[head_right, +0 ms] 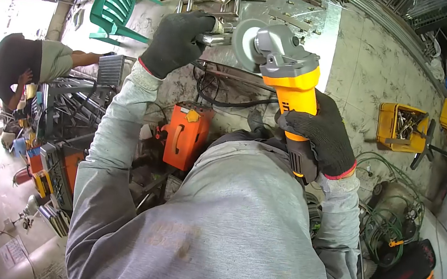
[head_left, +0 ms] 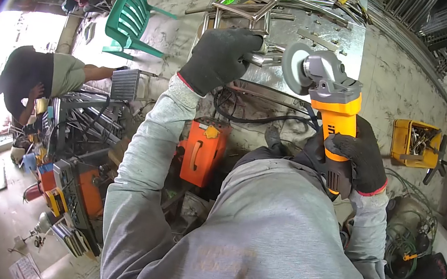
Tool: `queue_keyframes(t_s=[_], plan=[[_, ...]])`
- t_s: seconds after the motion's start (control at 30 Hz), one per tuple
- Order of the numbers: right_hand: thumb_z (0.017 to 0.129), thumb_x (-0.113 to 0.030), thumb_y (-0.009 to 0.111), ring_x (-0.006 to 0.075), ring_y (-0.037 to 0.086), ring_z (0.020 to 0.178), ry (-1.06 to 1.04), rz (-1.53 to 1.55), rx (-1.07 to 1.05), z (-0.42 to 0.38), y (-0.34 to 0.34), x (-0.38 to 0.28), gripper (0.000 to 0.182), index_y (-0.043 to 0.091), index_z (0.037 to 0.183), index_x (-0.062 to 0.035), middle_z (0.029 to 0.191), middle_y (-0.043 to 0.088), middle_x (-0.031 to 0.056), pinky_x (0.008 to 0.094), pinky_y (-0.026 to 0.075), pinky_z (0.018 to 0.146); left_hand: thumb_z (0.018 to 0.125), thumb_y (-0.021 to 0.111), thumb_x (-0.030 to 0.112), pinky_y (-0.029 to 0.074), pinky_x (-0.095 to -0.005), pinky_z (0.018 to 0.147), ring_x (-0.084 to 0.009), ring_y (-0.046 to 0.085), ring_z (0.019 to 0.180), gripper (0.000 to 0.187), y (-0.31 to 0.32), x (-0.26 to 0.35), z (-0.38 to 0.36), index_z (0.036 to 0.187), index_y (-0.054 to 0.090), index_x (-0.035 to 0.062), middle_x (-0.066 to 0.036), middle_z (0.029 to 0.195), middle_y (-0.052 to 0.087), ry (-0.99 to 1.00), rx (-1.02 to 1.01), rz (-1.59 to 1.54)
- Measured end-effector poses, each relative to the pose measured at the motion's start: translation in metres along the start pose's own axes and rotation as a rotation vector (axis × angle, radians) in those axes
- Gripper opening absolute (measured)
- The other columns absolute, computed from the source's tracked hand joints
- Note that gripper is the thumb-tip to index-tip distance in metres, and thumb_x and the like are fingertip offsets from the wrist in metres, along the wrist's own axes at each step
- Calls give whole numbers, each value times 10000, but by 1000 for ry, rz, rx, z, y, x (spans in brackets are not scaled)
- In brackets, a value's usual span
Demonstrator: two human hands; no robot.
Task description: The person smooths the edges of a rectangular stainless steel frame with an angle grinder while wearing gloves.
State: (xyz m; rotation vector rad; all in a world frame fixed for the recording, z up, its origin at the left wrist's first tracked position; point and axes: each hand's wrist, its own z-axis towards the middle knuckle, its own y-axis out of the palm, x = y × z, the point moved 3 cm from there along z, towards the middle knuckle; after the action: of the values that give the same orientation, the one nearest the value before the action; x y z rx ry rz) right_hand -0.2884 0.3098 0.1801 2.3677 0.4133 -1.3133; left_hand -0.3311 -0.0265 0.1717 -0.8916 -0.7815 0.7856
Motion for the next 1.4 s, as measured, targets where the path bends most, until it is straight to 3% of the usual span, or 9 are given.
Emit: queue_keyframes(t_s=[0.27, 0.5, 0.7, 0.9, 0.97, 1.0, 1.07, 1.17, 1.4], plan=[[912, -158, 811, 203, 746, 1076, 42, 103, -105, -5, -19, 6, 634, 600, 1477, 40, 1281, 738, 136, 365, 612, 966, 821, 733, 64, 580, -482, 734, -344, 738, 847, 194, -4, 8, 26, 994, 718, 151, -92, 881, 728, 133, -65, -10], [893, -148, 829, 217, 754, 1048, 42, 65, -31, -11, -17, -4, 645, 604, 1469, 34, 1242, 738, 142, 372, 631, 917, 809, 719, 43, 602, -485, 746, -365, 747, 868, 315, -3, 9, 34, 1106, 786, 124, -123, 948, 766, 172, -75, 11], [856, -165, 827, 226, 758, 909, 19, 93, -158, -3, -13, -9, 593, 638, 1382, 31, 1109, 749, 141, 392, 654, 787, 814, 714, 51, 601, -482, 740, -377, 741, 853, 296, -2, 8, 37, 1090, 789, 129, -134, 910, 757, 160, -73, -1], [840, -156, 830, 190, 750, 911, -110, -184, -47, 1, -6, -11, 562, 664, 1350, 13, 1086, 755, 96, 362, 637, 818, 821, 690, 31, 577, -494, 718, -425, 717, 825, 264, -3, 5, 41, 1053, 782, 117, -183, 866, 721, 44, -53, -15], [839, -142, 818, 170, 743, 916, -268, -358, -22, 5, -8, -7, 557, 668, 1354, 7, 1090, 758, 84, 357, 627, 825, 828, 680, 27, 569, -502, 708, -439, 708, 807, 246, -1, 2, 42, 1042, 774, 105, -195, 861, 714, -33, -44, -46], [839, -142, 818, 170, 743, 916, -270, -358, -21, 4, -8, -3, 557, 668, 1354, 7, 1090, 758, 84, 357, 627, 825, 828, 680, 27, 569, -502, 708, -439, 708, 807, 246, -1, 3, 43, 1042, 774, 105, -195, 861, 714, -31, -43, -44], [838, -158, 812, 179, 741, 919, -106, 6, -26, 4, -9, 7, 567, 666, 1359, 10, 1082, 755, 93, 365, 627, 822, 830, 678, 28, 575, -502, 708, -443, 707, 795, 230, -1, 5, 43, 1032, 768, 96, -198, 860, 717, -39, -50, -13], [831, -209, 815, 199, 742, 878, -48, 128, -68, 0, -4, -7, 587, 663, 1351, 20, 1046, 748, 111, 369, 630, 804, 835, 677, 29, 579, -500, 709, -441, 711, 800, 220, -4, 10, 45, 1026, 764, 94, -196, 860, 720, -3, -33, -16], [896, -226, 814, 146, 720, 854, -67, 95, -55, 4, -6, -18, 476, 702, 1285, 26, 1012, 735, 55, 328, 597, 814, 853, 688, 47, 585, -501, 714, -433, 720, 808, 209, -3, 12, 48, 1036, 774, 100, -188, 865, 730, -10, -60, 1]])
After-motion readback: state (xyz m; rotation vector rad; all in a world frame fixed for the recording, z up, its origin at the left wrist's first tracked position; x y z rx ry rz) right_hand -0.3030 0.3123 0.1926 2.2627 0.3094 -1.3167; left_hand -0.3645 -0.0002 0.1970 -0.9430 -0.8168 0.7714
